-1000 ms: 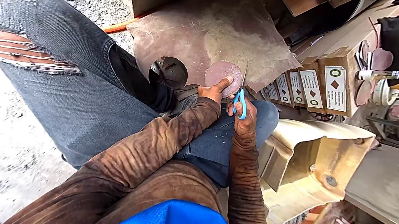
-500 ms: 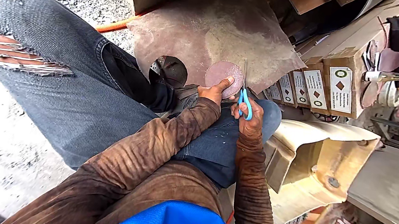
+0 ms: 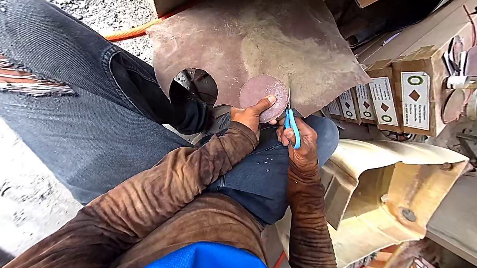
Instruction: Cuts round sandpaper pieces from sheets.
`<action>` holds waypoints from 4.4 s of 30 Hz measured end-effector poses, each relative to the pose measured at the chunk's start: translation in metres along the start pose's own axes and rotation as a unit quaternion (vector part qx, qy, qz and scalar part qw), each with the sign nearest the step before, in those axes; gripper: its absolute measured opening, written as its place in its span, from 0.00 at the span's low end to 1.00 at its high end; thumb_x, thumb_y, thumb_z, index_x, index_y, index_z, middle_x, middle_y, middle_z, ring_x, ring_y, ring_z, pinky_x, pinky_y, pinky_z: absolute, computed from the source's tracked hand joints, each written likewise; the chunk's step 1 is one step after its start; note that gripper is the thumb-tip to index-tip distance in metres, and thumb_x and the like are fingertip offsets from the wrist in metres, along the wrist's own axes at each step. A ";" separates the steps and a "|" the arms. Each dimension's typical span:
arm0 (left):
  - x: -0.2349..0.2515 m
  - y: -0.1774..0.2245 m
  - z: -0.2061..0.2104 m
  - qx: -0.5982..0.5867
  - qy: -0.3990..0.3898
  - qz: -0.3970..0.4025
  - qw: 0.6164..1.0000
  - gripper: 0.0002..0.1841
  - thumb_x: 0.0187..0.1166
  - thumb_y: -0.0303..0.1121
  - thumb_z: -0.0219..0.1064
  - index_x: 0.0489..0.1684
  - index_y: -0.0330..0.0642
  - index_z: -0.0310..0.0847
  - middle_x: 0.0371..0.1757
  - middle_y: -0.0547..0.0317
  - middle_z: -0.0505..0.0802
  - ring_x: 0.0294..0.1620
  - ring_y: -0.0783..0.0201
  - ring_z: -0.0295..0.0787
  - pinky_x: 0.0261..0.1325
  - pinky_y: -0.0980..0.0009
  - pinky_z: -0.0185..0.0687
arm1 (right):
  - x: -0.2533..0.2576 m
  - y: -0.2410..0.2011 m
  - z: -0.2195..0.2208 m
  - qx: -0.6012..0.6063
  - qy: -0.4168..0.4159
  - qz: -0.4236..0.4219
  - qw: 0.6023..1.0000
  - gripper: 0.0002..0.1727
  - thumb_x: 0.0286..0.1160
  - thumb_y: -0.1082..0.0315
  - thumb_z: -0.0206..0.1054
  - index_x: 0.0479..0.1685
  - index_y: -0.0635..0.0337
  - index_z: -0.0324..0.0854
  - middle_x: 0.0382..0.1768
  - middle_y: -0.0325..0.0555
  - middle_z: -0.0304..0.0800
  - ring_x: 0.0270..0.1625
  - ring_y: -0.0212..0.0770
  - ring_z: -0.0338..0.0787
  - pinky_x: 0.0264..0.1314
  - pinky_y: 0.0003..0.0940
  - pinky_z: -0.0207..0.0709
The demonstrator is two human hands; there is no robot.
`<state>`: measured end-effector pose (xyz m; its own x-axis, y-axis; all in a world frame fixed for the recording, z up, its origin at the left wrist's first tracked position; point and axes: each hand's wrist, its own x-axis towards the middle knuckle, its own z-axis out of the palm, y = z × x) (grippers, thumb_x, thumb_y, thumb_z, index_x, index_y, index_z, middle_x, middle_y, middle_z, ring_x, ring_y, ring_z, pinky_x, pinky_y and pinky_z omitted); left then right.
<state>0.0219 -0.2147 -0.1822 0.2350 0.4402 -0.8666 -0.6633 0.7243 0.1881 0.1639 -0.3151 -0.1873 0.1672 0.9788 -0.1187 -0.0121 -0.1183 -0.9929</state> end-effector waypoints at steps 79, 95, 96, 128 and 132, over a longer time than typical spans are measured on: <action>-0.024 0.055 -0.064 0.104 -0.059 0.035 0.992 0.16 0.70 0.18 0.76 0.54 0.28 0.78 0.33 0.40 0.93 0.21 0.57 0.90 0.21 0.66 0.88 | 0.000 0.009 0.054 0.153 -0.067 0.027 0.986 0.26 0.75 0.44 0.72 0.56 0.59 0.86 0.42 0.49 0.96 0.43 0.44 0.96 0.54 0.43 0.90; -0.025 0.075 -0.071 0.132 -0.027 0.013 0.991 0.16 0.68 0.16 0.76 0.51 0.27 0.79 0.32 0.39 0.93 0.21 0.56 0.91 0.21 0.67 0.88 | 0.007 0.010 0.046 0.136 -0.107 0.066 0.983 0.18 0.71 0.60 0.79 0.54 0.62 0.86 0.33 0.40 0.93 0.30 0.32 0.89 0.37 0.29 0.85; -0.025 0.075 -0.071 0.132 -0.025 0.013 0.991 0.16 0.67 0.16 0.77 0.51 0.26 0.79 0.32 0.39 0.93 0.21 0.56 0.91 0.21 0.66 0.88 | 0.008 0.011 0.045 0.140 -0.114 0.066 0.981 0.20 0.71 0.59 0.79 0.55 0.62 0.85 0.33 0.40 0.93 0.30 0.32 0.89 0.38 0.30 0.86; -0.021 0.119 -0.092 0.266 -0.035 0.110 0.957 0.16 0.67 0.21 0.78 0.52 0.33 0.81 0.31 0.46 0.93 0.17 0.62 0.86 0.15 0.70 0.81 | -0.013 -0.108 0.025 0.170 -0.262 0.255 0.915 0.36 0.78 0.31 0.59 0.54 0.59 0.85 0.27 0.39 0.88 0.29 0.35 0.90 0.35 0.30 0.86; -0.021 0.115 -0.090 0.249 -0.035 0.113 0.961 0.17 0.66 0.18 0.78 0.51 0.32 0.80 0.30 0.44 0.94 0.16 0.61 0.87 0.14 0.70 0.82 | 0.007 -0.081 0.029 0.212 -0.285 0.319 0.879 0.37 0.75 0.29 0.62 0.52 0.60 0.85 0.26 0.41 0.89 0.28 0.36 0.91 0.32 0.30 0.87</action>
<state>-0.1234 -0.1883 -0.1844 0.1828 0.6383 -0.7477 -0.2850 0.7623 0.5811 0.1371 -0.2939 -0.1077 -0.5269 0.6747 -0.5169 -0.3104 -0.7189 -0.6220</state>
